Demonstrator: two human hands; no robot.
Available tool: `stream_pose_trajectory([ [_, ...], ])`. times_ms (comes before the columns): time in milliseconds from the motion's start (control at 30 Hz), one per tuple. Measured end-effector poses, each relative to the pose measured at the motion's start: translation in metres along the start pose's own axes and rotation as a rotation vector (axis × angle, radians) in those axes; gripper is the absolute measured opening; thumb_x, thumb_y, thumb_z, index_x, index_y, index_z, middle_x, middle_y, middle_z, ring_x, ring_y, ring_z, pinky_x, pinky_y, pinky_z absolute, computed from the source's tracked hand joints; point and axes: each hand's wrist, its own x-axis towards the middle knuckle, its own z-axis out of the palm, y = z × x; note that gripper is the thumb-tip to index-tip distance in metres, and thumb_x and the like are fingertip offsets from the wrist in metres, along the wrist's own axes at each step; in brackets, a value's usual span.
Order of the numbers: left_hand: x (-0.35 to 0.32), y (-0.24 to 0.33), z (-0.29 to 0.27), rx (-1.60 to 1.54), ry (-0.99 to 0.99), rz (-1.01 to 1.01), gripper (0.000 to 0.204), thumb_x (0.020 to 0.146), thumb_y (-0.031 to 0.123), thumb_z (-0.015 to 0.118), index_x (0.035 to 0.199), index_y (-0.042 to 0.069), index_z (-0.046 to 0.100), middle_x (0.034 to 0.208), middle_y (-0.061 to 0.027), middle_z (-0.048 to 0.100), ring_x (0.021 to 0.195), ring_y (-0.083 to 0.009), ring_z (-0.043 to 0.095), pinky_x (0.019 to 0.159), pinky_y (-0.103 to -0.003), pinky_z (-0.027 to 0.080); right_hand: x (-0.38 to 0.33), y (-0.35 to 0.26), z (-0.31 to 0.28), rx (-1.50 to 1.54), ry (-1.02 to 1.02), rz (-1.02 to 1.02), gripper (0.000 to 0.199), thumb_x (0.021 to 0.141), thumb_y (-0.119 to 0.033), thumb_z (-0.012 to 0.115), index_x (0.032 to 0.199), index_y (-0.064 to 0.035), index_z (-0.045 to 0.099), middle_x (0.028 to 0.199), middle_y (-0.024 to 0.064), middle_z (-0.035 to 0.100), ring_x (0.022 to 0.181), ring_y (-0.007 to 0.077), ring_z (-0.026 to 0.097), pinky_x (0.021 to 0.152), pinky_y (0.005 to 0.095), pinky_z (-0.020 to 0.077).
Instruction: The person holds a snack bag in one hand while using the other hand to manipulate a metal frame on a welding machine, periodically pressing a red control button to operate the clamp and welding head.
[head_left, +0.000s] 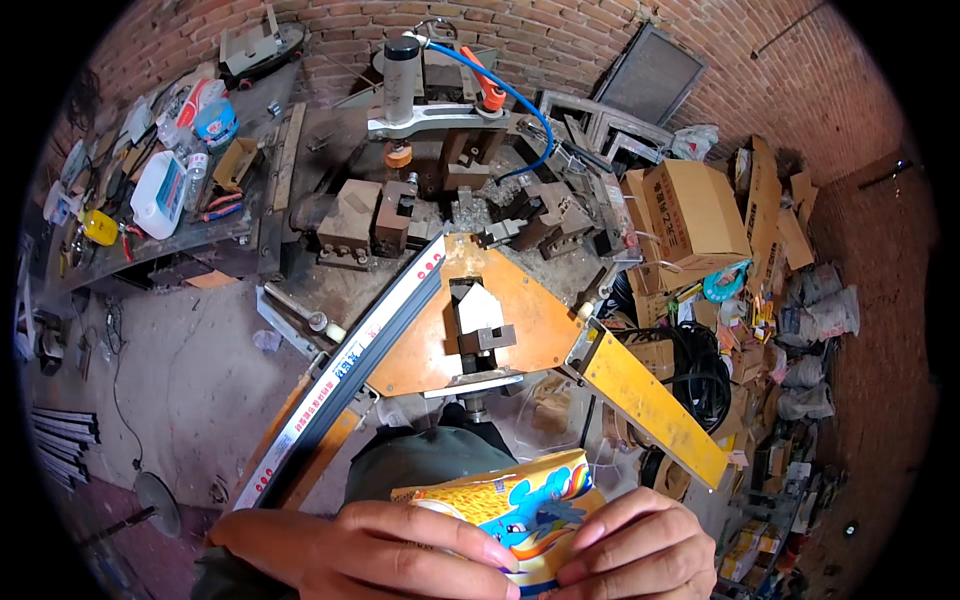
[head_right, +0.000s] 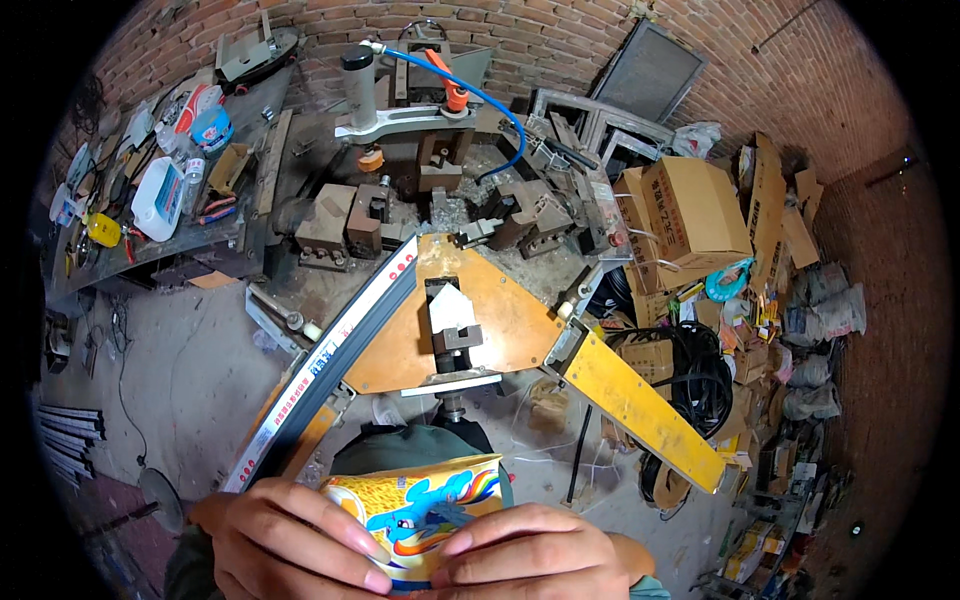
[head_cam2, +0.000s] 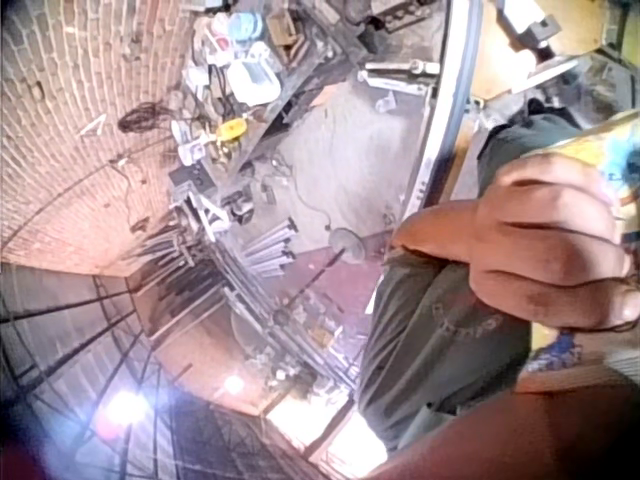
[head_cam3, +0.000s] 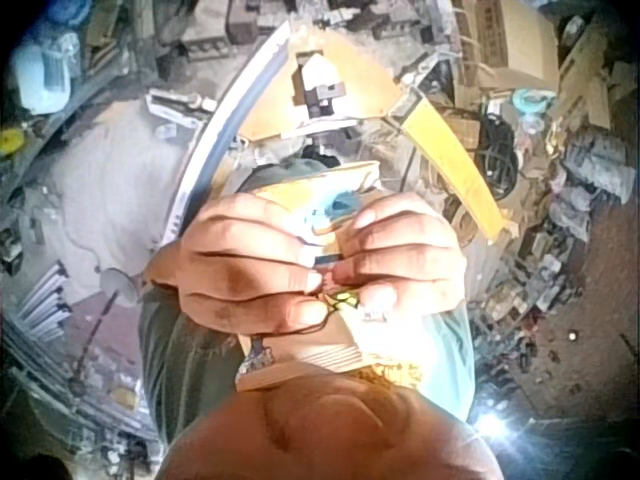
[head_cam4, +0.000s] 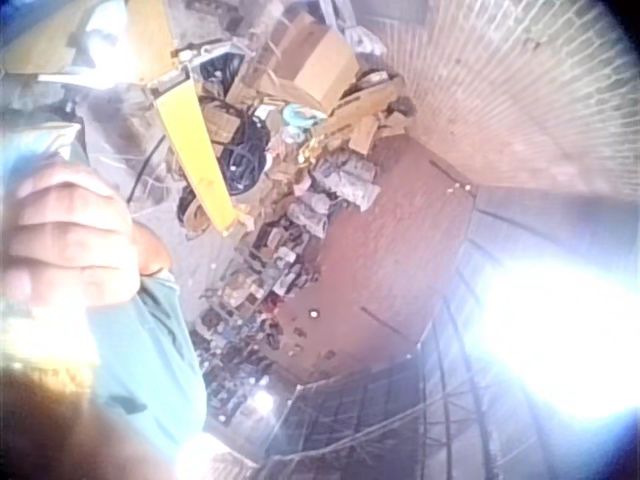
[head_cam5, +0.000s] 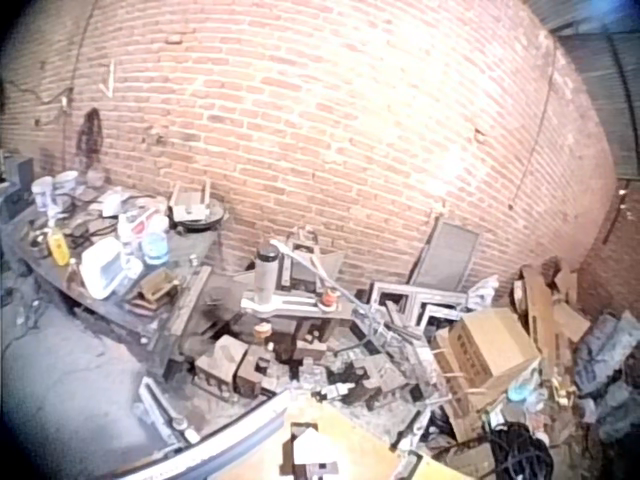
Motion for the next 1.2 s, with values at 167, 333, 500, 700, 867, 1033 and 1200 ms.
stream_pose_trajectory([
  [167,0.028,0.027,-0.04,-0.093,-0.46,-0.327,0.016,0.08,0.008,0.08,0.095,0.005,0.077,0.088,-0.0066,0.076,0.081,-0.02,0.07,0.069,-0.034,0.06,-0.003,-0.004,0.002,-0.009,0.024,-0.002,0.015,0.096,-0.012,0.07,0.105,-0.001,0.067,0.094,0.0167,0.076,0.082,0.0262,0.069,0.08,0.0425,0.0603],
  [333,0.026,0.03,-0.036,-0.072,-0.43,-0.353,0.017,0.078,0.01,0.081,0.094,0.003,0.077,0.088,-0.0065,0.074,0.081,-0.0206,0.07,0.069,-0.035,0.06,-0.009,-0.012,-0.008,-0.032,-0.06,0.043,0.016,0.095,-0.011,0.069,0.106,0.001,0.066,0.091,0.0173,0.075,0.081,0.0287,0.069,0.081,0.0452,0.0602],
  [500,0.013,0.021,-0.045,-0.01,-0.456,-0.261,0.023,0.078,0.011,0.083,0.098,0.002,0.076,0.091,-0.0081,0.073,0.082,-0.0222,0.071,0.071,-0.037,0.06,-0.007,-0.008,-0.003,-0.037,-0.044,0.16,0.018,0.096,-0.011,0.068,0.105,0.004,0.066,0.091,0.0191,0.074,0.081,0.0306,0.07,0.081,0.0481,0.0593],
  [700,0.019,0.039,-0.043,0.036,-0.463,-0.567,0.018,0.082,0.005,0.082,0.101,0.006,0.082,0.094,-0.0036,0.076,0.085,-0.0154,0.074,0.077,-0.032,0.062,-0.025,-0.009,-0.006,-0.016,-0.004,0.29,0.018,0.102,-0.016,0.066,0.112,-0.0017,0.067,0.096,0.0194,0.077,0.084,0.0278,0.072,0.083,0.0449,0.059],
  [867,0.007,0.021,-0.033,-0.005,-0.338,-0.327,0.023,0.08,0.007,0.082,0.1,-0.001,0.076,0.094,-0.011,0.073,0.082,-0.0253,0.071,0.075,-0.038,0.061,-0.024,0.003,0.0,0.019,0.055,0.186,0.027,0.092,-0.012,0.073,0.11,0.0071,0.066,0.09,0.022,0.073,0.079,0.0317,0.07,0.082,0.0508,0.058],
  [1033,0.013,0.019,-0.039,-0.112,-0.505,-0.503,0.034,0.09,0.014,0.08,0.12,0.003,0.07,0.111,-0.0125,0.072,0.101,-0.0286,0.072,0.091,-0.044,0.059,-0.026,-0.014,-0.006,-0.076,0.065,0.327,0.021,0.103,-0.017,0.065,0.115,0.0009,0.064,0.095,0.0204,0.075,0.084,0.0302,0.071,0.084,0.048,0.0595],
  [1200,0.01,0.025,-0.054,-0.004,-0.727,-0.699,0.032,0.093,0.014,0.077,0.12,-0.001,0.071,0.112,-0.0134,0.072,0.101,-0.0295,0.073,0.092,-0.045,0.06,-0.037,0.011,-0.013,0.022,0.01,0.313,0.032,0.098,-0.02,0.068,0.114,0.0073,0.074,0.102,0.0206,0.074,0.092,0.0338,0.072,0.091,0.0492,0.0588],
])
